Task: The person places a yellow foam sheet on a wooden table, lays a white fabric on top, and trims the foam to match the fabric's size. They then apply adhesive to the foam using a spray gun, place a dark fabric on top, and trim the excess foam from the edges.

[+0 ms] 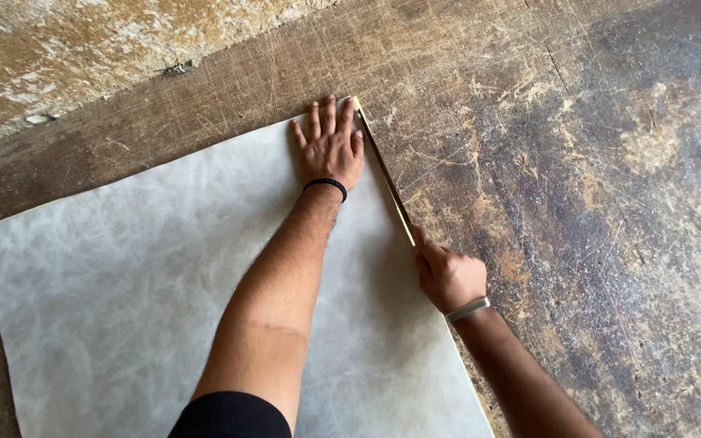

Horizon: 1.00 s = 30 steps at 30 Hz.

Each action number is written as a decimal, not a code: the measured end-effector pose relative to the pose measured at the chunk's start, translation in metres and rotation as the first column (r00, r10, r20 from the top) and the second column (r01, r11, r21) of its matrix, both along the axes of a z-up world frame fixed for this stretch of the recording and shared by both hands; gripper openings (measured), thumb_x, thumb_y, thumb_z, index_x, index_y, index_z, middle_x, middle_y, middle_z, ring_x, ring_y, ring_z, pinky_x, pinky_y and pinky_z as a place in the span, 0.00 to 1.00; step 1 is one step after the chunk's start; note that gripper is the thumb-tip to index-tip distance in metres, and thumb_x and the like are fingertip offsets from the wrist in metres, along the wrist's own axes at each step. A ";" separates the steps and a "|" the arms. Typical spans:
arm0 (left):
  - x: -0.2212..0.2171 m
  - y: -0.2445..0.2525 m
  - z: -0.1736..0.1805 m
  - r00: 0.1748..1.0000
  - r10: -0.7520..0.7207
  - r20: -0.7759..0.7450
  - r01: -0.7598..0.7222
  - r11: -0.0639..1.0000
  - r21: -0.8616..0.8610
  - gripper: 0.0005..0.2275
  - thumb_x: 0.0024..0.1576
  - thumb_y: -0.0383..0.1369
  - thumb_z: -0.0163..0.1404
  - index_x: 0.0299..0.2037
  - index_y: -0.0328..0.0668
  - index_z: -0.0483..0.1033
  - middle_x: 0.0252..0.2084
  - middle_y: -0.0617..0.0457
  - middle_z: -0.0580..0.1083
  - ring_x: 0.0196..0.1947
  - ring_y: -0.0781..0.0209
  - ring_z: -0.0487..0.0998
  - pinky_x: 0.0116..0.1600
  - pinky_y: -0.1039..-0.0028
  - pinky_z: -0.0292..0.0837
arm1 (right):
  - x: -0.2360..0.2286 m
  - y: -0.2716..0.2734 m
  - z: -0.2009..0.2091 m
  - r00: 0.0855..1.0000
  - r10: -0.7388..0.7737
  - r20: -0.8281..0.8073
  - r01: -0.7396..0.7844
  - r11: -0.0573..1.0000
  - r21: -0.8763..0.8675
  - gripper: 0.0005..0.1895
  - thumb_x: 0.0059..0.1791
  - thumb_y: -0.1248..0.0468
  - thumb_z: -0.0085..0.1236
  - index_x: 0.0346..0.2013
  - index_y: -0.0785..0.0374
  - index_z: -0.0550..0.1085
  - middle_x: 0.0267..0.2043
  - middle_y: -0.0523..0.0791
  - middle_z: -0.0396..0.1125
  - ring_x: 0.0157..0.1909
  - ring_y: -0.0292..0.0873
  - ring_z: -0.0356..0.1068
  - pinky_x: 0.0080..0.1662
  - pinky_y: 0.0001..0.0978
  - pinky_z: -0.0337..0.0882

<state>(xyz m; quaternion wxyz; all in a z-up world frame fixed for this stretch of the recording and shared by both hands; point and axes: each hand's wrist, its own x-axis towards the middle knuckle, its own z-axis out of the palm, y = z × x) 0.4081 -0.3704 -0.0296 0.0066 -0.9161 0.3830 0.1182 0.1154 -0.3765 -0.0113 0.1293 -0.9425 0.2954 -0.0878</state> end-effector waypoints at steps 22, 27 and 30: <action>0.002 -0.001 -0.008 1.000 0.003 0.025 -0.003 1.000 -0.024 0.28 0.67 0.52 0.29 0.77 0.66 0.38 0.81 0.57 0.40 0.79 0.51 0.38 0.76 0.43 0.26 | -0.123 0.062 0.000 0.999 0.021 0.024 -0.023 0.997 0.074 0.19 0.53 0.62 0.54 0.60 0.55 0.74 0.11 0.37 0.67 0.08 0.31 0.59 0.13 0.30 0.61; 0.001 0.000 -0.005 0.999 0.003 0.032 -0.002 0.999 -0.037 0.28 0.67 0.51 0.30 0.77 0.66 0.39 0.81 0.57 0.41 0.79 0.51 0.39 0.76 0.43 0.27 | -0.131 0.067 0.001 0.993 0.054 0.108 -0.057 0.998 0.027 0.19 0.53 0.63 0.53 0.60 0.55 0.74 0.18 0.38 0.71 0.11 0.29 0.60 0.13 0.27 0.61; 0.000 0.000 -0.005 1.000 0.001 0.031 0.001 0.999 -0.048 0.28 0.67 0.51 0.31 0.77 0.66 0.40 0.81 0.56 0.41 0.79 0.51 0.39 0.76 0.43 0.27 | -0.108 0.057 -0.010 0.999 0.043 0.028 -0.044 0.999 0.025 0.17 0.54 0.63 0.55 0.58 0.54 0.75 0.14 0.38 0.69 0.10 0.32 0.60 0.14 0.30 0.62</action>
